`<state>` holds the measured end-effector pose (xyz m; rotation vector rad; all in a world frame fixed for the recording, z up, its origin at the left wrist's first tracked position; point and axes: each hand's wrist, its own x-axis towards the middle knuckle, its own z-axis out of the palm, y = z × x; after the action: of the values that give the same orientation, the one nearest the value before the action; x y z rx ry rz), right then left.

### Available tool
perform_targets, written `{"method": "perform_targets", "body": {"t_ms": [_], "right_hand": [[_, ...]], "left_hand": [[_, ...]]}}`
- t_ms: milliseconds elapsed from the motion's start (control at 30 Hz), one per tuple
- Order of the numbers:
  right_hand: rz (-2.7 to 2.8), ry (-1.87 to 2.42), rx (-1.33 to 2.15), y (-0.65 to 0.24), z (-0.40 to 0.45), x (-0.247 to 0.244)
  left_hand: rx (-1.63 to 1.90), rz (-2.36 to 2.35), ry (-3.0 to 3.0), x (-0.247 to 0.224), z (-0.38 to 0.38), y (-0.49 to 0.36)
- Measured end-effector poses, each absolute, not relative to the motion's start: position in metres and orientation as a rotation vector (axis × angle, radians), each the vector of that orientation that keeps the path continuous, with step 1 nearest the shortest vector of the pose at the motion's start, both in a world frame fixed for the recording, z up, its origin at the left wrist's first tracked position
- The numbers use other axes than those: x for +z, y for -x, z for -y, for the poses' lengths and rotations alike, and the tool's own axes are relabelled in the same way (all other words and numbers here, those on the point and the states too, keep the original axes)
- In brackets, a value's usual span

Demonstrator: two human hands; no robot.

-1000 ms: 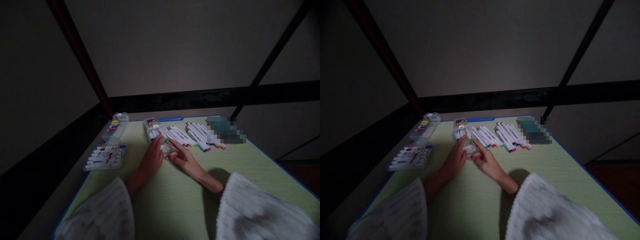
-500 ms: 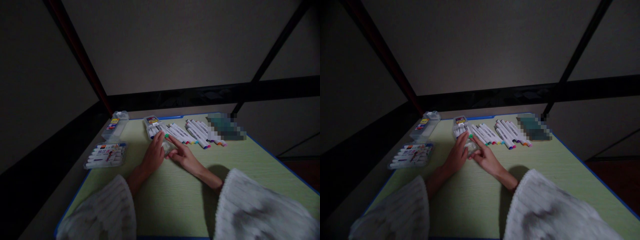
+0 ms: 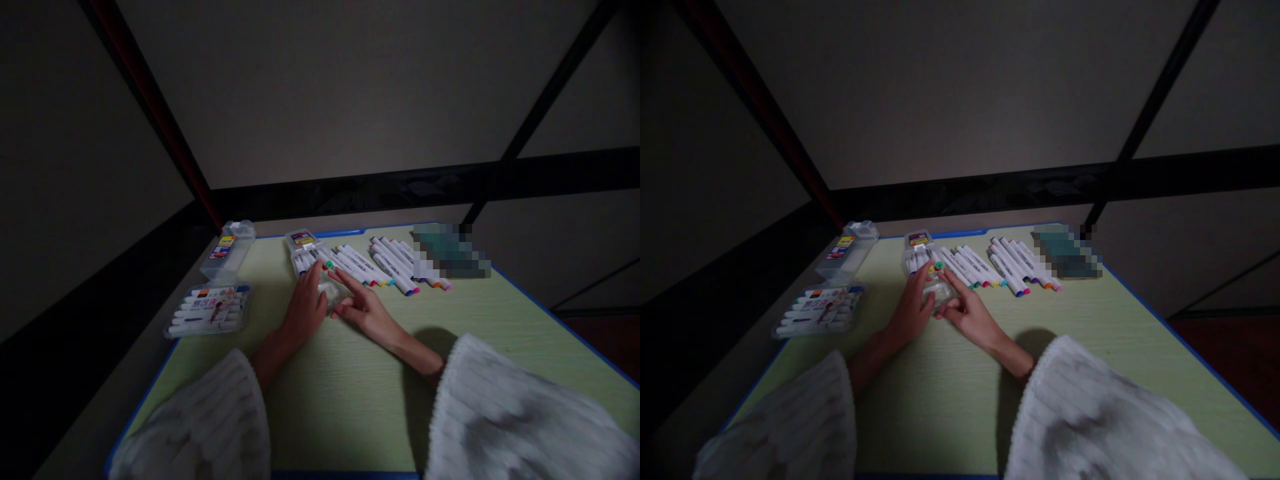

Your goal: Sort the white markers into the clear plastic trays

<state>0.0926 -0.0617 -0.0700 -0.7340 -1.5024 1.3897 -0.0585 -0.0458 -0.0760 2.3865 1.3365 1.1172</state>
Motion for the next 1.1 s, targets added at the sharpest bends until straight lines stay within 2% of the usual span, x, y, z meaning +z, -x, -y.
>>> {"method": "perform_targets", "body": {"t_ms": [900, 1000, 1100], "right_hand": [[1.526, 0.78, 1.403, -0.092, 0.062, -0.069], [1.622, 0.848, 1.314, -0.092, 0.065, -0.067], [1.779, 0.915, 1.046, -0.093, 0.068, -0.066]], "left_hand": [[1.117, -1.37, -2.31, -0.069, 0.047, 0.058], [1.112, -1.371, -2.338, -0.068, 0.046, 0.058], [1.103, -1.399, -2.341, -0.067, 0.046, 0.059]]}}
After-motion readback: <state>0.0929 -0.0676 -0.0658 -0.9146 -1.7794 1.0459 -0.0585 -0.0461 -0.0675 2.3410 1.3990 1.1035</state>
